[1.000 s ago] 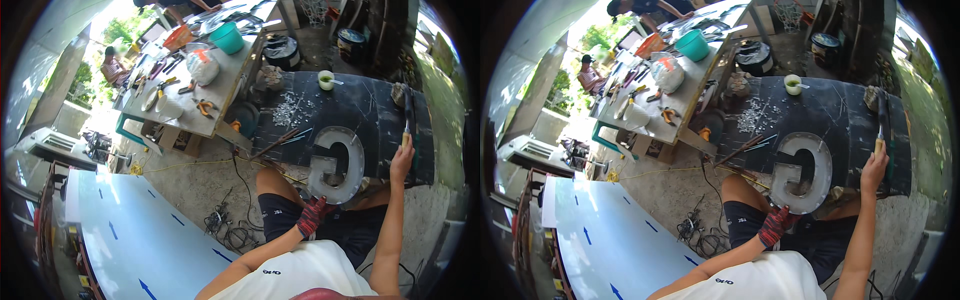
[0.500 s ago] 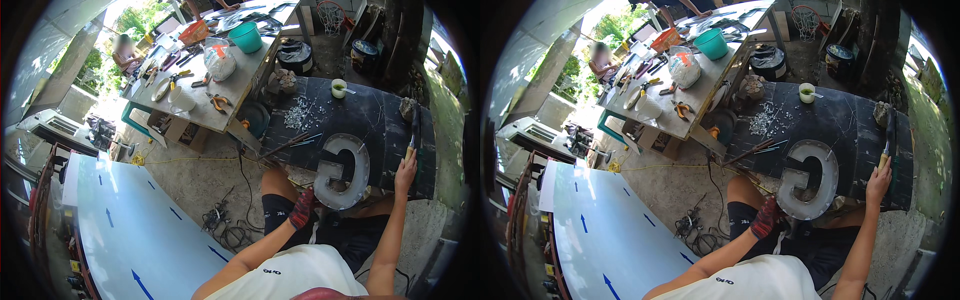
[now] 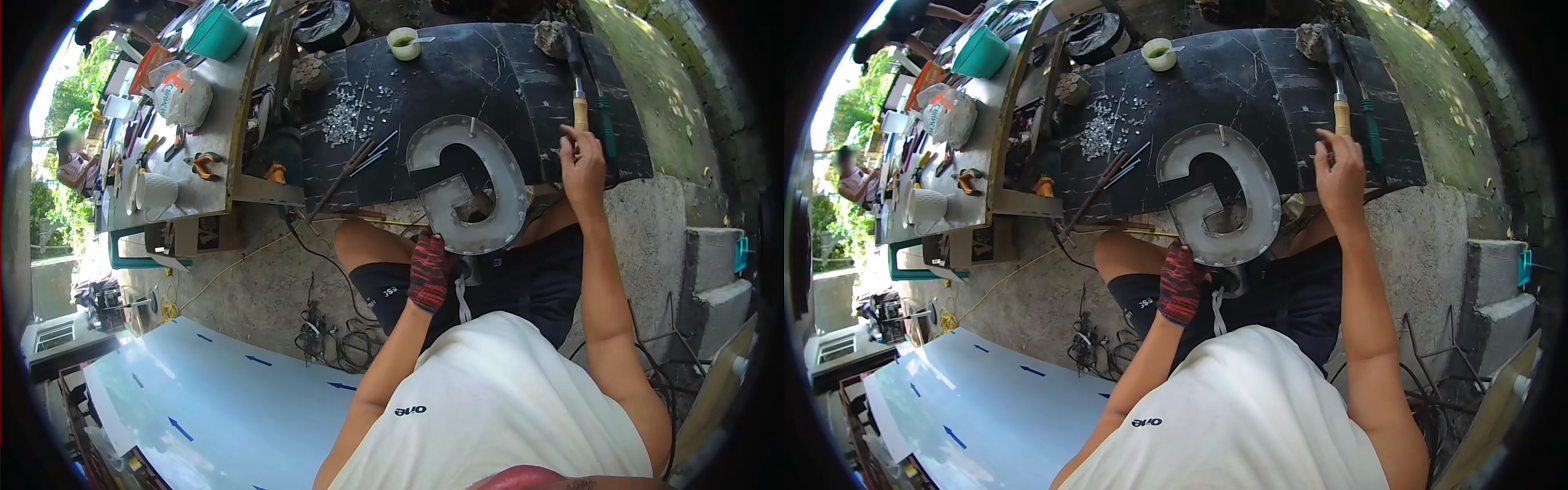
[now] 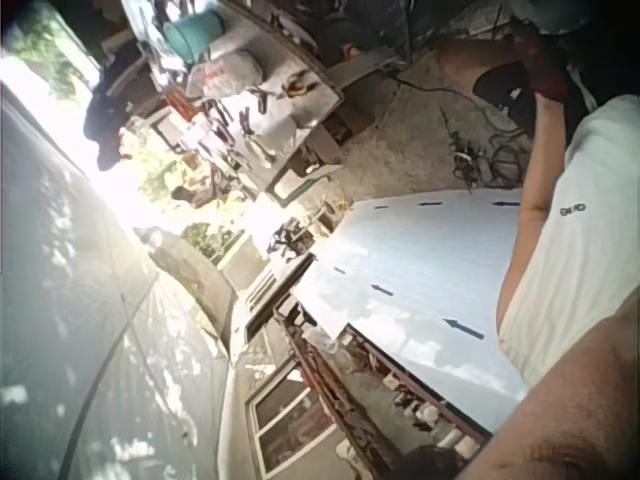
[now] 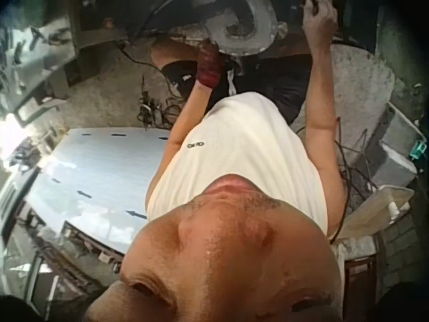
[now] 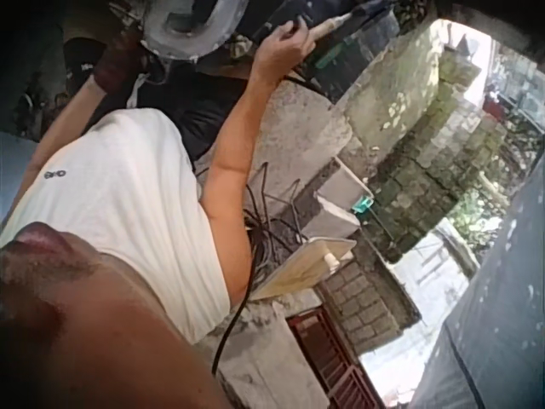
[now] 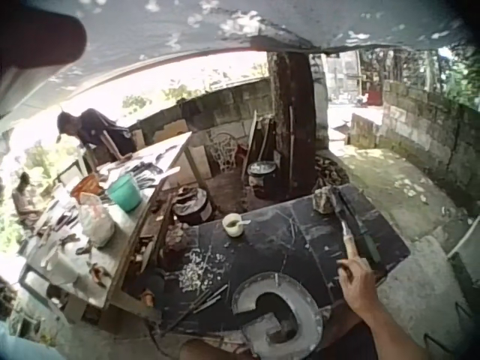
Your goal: Applying adhesive and attaching components to a large metal channel letter 'G'.
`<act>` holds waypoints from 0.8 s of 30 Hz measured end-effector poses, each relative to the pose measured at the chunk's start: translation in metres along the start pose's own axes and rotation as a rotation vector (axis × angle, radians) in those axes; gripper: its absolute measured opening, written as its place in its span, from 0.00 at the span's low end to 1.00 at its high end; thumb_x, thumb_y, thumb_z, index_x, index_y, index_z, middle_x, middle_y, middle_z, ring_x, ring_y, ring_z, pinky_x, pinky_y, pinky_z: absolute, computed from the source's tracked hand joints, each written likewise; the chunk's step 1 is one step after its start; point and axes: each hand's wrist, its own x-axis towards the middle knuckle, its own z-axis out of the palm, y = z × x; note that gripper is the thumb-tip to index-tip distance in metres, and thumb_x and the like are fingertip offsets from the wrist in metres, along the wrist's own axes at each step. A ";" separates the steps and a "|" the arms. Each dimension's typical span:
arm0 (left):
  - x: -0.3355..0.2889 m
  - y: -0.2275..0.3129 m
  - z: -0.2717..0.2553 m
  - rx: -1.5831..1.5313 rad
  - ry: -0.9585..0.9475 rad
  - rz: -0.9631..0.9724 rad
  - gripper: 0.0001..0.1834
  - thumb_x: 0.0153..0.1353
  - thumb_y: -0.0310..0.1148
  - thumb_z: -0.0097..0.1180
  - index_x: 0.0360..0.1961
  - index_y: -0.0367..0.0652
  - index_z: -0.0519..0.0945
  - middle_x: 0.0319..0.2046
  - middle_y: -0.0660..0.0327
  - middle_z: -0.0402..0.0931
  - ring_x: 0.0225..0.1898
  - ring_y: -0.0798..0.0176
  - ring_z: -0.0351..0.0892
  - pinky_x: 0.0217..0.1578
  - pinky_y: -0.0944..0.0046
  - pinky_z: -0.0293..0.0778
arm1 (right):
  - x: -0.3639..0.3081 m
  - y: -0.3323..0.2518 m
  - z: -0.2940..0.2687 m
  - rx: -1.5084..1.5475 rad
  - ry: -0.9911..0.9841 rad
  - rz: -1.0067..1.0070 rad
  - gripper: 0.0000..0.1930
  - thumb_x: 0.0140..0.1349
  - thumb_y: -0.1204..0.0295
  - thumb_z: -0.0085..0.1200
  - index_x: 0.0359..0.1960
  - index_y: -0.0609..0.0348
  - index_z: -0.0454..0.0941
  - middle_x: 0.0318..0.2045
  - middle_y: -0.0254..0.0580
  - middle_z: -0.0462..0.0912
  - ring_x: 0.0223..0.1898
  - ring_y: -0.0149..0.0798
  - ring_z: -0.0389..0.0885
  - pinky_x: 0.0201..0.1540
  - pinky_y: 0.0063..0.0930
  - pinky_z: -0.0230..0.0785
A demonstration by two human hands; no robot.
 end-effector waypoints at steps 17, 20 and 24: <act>-0.002 0.045 0.115 -0.693 -0.154 -0.410 0.30 0.71 0.43 0.60 0.67 0.42 0.65 0.58 0.52 0.74 0.57 0.51 0.79 0.56 0.49 0.81 | 0.033 -0.030 0.068 -0.151 -0.301 -0.291 0.10 0.63 0.80 0.57 0.43 0.58 0.86 0.39 0.45 0.83 0.44 0.51 0.84 0.49 0.41 0.75; 0.005 0.037 0.125 -0.662 -0.223 -0.403 0.25 0.74 0.47 0.56 0.63 0.42 0.71 0.52 0.54 0.79 0.51 0.52 0.84 0.53 0.51 0.83 | 0.052 -0.043 0.087 -0.176 -0.323 -0.381 0.10 0.63 0.79 0.57 0.42 0.56 0.87 0.39 0.44 0.83 0.45 0.50 0.83 0.51 0.42 0.74; 0.032 0.035 0.142 -0.734 -0.258 -0.527 0.26 0.74 0.52 0.53 0.60 0.42 0.75 0.49 0.56 0.81 0.50 0.53 0.85 0.51 0.53 0.83 | 0.076 -0.049 0.110 -0.241 -0.369 -0.541 0.09 0.64 0.79 0.56 0.42 0.54 0.87 0.39 0.41 0.83 0.46 0.49 0.82 0.51 0.42 0.73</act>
